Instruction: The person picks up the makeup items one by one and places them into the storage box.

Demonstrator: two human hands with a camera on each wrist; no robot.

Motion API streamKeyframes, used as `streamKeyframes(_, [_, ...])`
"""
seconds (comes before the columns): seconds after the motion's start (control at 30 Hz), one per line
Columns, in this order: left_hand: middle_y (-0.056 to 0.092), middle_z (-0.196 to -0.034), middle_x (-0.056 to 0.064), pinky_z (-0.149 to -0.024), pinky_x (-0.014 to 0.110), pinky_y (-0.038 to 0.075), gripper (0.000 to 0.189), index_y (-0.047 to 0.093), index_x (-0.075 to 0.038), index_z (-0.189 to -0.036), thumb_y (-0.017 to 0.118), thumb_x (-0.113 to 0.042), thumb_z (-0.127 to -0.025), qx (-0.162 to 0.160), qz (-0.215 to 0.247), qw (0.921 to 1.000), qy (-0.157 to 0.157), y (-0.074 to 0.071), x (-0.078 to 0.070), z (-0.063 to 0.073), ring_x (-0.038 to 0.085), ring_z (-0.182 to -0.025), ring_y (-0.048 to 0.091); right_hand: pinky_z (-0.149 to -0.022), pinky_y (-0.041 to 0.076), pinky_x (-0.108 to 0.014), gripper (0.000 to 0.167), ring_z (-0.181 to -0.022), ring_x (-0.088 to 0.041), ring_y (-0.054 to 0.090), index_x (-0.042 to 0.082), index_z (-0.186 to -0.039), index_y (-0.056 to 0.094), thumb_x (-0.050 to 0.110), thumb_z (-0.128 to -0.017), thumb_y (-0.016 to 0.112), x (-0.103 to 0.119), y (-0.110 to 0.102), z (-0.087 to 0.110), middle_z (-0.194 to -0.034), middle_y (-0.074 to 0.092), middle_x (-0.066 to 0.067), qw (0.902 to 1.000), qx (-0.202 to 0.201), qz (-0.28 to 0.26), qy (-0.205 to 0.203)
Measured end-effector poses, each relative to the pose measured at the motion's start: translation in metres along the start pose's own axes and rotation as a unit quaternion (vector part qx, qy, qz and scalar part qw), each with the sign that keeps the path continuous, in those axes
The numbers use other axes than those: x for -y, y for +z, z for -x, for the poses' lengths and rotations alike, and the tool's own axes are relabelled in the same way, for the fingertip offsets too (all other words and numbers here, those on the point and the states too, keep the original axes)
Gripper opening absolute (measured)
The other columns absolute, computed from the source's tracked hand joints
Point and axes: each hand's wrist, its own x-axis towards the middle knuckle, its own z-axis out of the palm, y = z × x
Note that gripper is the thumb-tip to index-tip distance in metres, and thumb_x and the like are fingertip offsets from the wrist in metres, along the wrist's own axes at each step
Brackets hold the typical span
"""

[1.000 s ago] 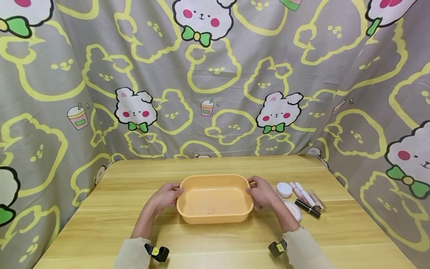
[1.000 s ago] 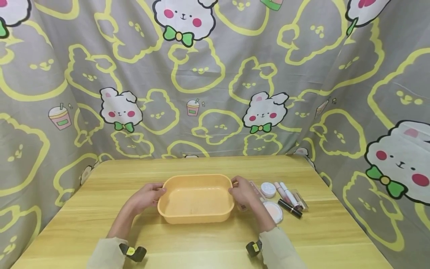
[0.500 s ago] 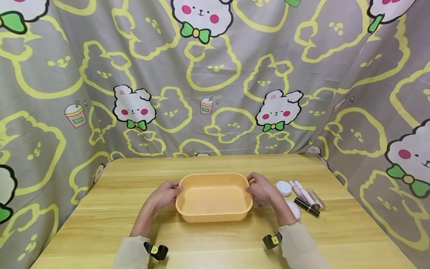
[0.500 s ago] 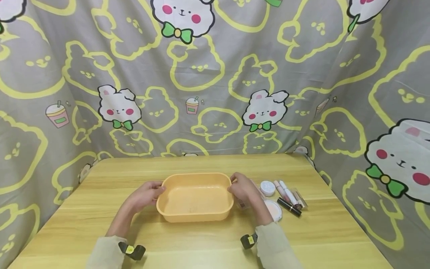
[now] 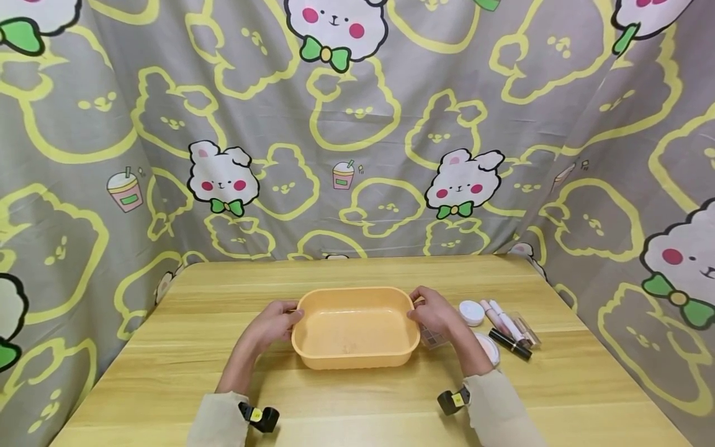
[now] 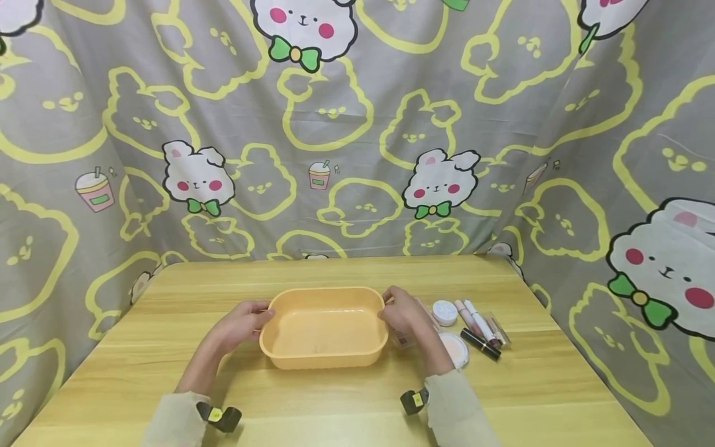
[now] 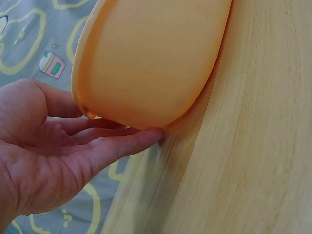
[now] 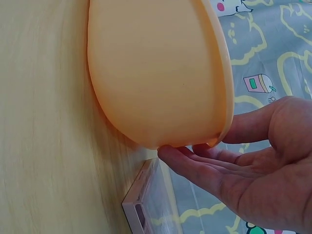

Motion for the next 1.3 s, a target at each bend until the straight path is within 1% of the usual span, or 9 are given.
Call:
streamKeyframes(0.27, [0.068, -0.111, 0.024, -0.078, 0.038, 0.062, 0.039, 0.053, 0.010, -0.139, 0.045, -0.011, -0.107, -0.001, -0.003, 1.0000, 0.000, 0.001, -0.001, 0.001, 0.029, -0.097, 0.070, -0.074, 0.057, -0.033, 0.032, -0.087, -0.022, 0.070, -0.004, -0.118, 0.057, 0.005, -0.089, 0.065, 0.000, 0.000, 0.001, -0.106, 0.071, -0.018, 0.9999, -0.003, 0.010, -0.005])
streamKeyframes(0.53, [0.067, -0.112, 0.023, -0.078, 0.038, 0.062, 0.039, 0.052, 0.010, -0.139, 0.045, -0.012, -0.107, 0.006, 0.003, 1.0000, 0.002, 0.000, -0.001, 0.001, 0.028, -0.098, 0.068, -0.075, 0.059, -0.035, 0.035, -0.089, -0.024, 0.070, -0.007, -0.122, 0.058, 0.005, -0.089, 0.066, 0.000, -0.002, 0.002, -0.107, 0.071, -0.020, 1.0000, 0.001, -0.008, -0.001])
streamKeyframes(0.6, [0.067, -0.113, 0.023, -0.078, 0.038, 0.062, 0.039, 0.052, 0.010, -0.139, 0.045, -0.012, -0.107, 0.005, 0.005, 1.0000, 0.001, 0.001, -0.001, 0.001, 0.027, -0.098, 0.068, -0.076, 0.060, -0.038, 0.035, -0.089, -0.025, 0.070, -0.007, -0.123, 0.058, 0.007, -0.091, 0.065, 0.001, -0.003, 0.003, -0.107, 0.070, -0.019, 0.9999, 0.003, -0.010, 0.001])
streamKeyframes(0.7, [0.068, -0.112, 0.023, -0.077, 0.037, 0.061, 0.039, 0.053, 0.009, -0.139, 0.045, -0.012, -0.107, 0.002, 0.008, 1.0000, -0.002, 0.001, -0.002, 0.001, 0.026, -0.096, 0.068, -0.078, 0.061, -0.041, 0.032, -0.087, -0.024, 0.070, -0.007, -0.123, 0.059, 0.012, -0.098, 0.062, 0.000, -0.006, 0.004, -0.105, 0.069, -0.020, 0.9999, 0.002, -0.011, 0.001])
streamKeyframes(0.77, [0.068, -0.111, 0.022, -0.076, 0.036, 0.061, 0.040, 0.053, 0.009, -0.139, 0.046, -0.013, -0.107, 0.001, 0.007, 1.0000, -0.001, 0.001, -0.002, 0.001, 0.026, -0.094, 0.068, -0.077, 0.061, -0.040, 0.030, -0.086, -0.023, 0.070, -0.006, -0.121, 0.061, 0.016, -0.101, 0.058, -0.001, -0.008, 0.004, -0.102, 0.070, -0.019, 0.9999, -0.010, -0.004, -0.001])
streamKeyframes(0.87, [0.068, -0.111, 0.022, -0.077, 0.036, 0.061, 0.040, 0.052, 0.008, -0.140, 0.046, -0.014, -0.107, 0.001, 0.006, 1.0000, -0.003, 0.001, -0.001, 0.001, 0.026, -0.094, 0.068, -0.071, 0.058, -0.034, 0.029, -0.085, -0.025, 0.069, -0.004, -0.119, 0.063, 0.019, -0.104, 0.055, -0.002, -0.012, 0.004, -0.099, 0.070, -0.019, 0.9992, -0.040, 0.002, -0.003])
streamKeyframes(0.97, [0.067, -0.114, 0.022, -0.079, 0.037, 0.061, 0.041, 0.051, 0.008, -0.141, 0.046, -0.015, -0.108, 0.003, 0.006, 1.0000, -0.005, 0.001, -0.001, 0.001, 0.026, -0.097, 0.069, -0.069, 0.053, -0.031, 0.031, -0.090, -0.028, 0.067, -0.001, -0.122, 0.064, 0.021, -0.104, 0.054, -0.003, -0.017, 0.005, -0.104, 0.070, -0.020, 0.9969, -0.074, 0.024, -0.001])
streamKeyframes(1.17, [0.067, -0.119, 0.022, -0.080, 0.038, 0.061, 0.042, 0.049, 0.008, -0.143, 0.046, -0.015, -0.108, 0.002, 0.005, 0.9999, -0.011, 0.000, -0.001, 0.001, 0.028, -0.101, 0.070, -0.080, 0.055, -0.043, 0.038, -0.101, -0.034, 0.068, -0.001, -0.131, 0.060, 0.022, -0.103, 0.051, -0.006, -0.024, 0.005, -0.118, 0.069, -0.023, 0.9877, -0.140, 0.071, 0.001])
streamKeyframes(1.3, [0.067, -0.122, 0.023, -0.082, 0.038, 0.061, 0.043, 0.048, 0.007, -0.144, 0.046, -0.015, -0.108, 0.000, 0.002, 0.9999, -0.016, 0.001, -0.001, 0.001, 0.028, -0.104, 0.070, -0.090, 0.053, -0.053, 0.042, -0.112, -0.041, 0.064, -0.003, -0.135, 0.057, 0.020, -0.101, 0.048, -0.010, -0.027, 0.005, -0.126, 0.065, -0.027, 0.9845, -0.152, 0.088, 0.005])
